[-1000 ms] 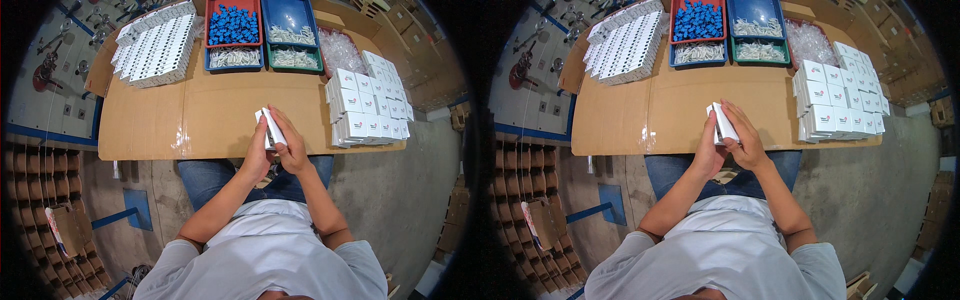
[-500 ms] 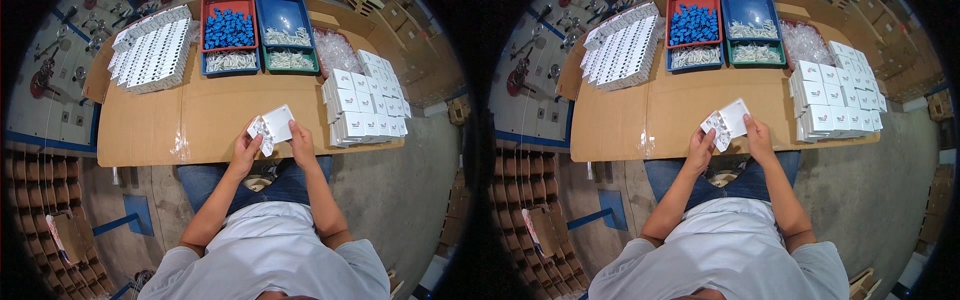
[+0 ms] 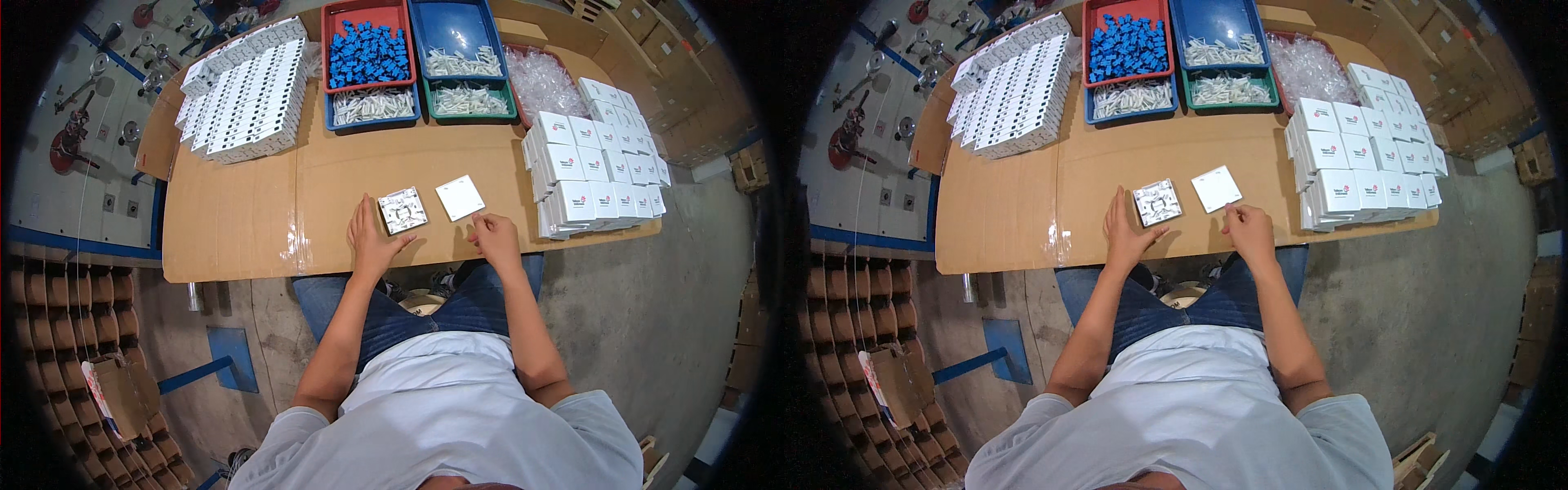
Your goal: Sorting small electrical components into plastic bags and placing them into white retail boxes.
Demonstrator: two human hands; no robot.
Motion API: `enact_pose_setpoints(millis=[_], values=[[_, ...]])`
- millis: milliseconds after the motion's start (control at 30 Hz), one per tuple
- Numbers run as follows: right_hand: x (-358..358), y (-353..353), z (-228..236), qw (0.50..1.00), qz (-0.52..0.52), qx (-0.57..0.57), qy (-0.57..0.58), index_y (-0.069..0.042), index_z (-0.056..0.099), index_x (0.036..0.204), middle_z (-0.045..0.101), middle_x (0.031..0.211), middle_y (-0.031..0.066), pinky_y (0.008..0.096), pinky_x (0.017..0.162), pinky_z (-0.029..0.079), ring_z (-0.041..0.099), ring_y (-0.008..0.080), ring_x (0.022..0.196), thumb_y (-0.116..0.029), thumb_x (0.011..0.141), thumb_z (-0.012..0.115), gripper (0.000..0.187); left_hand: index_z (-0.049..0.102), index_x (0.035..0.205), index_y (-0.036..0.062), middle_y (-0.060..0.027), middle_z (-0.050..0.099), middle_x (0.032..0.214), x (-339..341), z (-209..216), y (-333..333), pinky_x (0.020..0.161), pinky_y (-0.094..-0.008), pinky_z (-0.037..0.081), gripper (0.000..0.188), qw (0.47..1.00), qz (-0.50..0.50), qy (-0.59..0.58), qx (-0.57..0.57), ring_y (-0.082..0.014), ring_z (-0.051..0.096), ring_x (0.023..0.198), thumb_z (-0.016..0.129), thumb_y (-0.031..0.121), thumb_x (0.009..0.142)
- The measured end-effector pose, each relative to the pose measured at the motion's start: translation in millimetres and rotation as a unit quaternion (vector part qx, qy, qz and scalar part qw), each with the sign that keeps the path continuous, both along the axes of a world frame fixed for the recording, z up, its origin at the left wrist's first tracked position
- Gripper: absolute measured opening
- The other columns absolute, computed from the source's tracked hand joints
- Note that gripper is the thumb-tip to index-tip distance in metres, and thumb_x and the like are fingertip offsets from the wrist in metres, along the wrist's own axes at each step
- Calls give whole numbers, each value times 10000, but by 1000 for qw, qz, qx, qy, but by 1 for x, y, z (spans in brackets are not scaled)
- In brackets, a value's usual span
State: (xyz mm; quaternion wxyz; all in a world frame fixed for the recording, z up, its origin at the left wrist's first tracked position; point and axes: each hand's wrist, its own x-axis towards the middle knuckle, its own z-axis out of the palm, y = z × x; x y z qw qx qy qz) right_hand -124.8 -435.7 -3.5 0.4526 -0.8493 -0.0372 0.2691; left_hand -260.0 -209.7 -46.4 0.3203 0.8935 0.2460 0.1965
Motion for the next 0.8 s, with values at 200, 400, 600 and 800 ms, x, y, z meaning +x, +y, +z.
enact_pose_setpoints(millis=[200, 400, 600, 800], values=[[14, 18, -25, 858, 135, 7, -495, -83, 730, 1125, 602, 1322, 159, 452, 970, 471, 578, 367, 1172, -251, 857, 752, 316, 343, 1506, 3, -183, 473, 1453, 13, -7, 4, 1159, -553, 197, 1087, 998, -28, 30, 57, -332, 397, 1395, 889, 434, 671], [22, 24, -49, 907, 99, -39, -408, -90, 730, 1139, 552, 1353, 166, 479, 1059, 397, 495, 359, 1268, -305, 823, 780, 386, 424, 1449, 5, -165, 518, 1418, 35, -11, 7, 1152, -553, 224, 977, 997, -26, -5, 67, -305, 467, 1339, 870, 432, 692], [18, 25, -39, 892, 80, -16, -445, -67, 719, 1122, 542, 1354, 193, 476, 1039, 418, 507, 381, 1250, -298, 846, 765, 364, 348, 1509, 21, -164, 466, 1478, 32, -14, 9, 1151, -560, 243, 1047, 996, -18, 12, 88, -309, 424, 1385, 818, 531, 724], [48, -2, 55, 902, 155, -3, -403, -75, 711, 1031, 712, 1051, 105, 422, 838, 528, 676, 300, 980, -220, 888, 701, 204, 311, 1527, 12, -182, 467, 1475, 34, -9, 3, 1171, -530, 220, 1080, 996, -20, 4, 88, -327, 429, 1370, 824, 522, 725]])
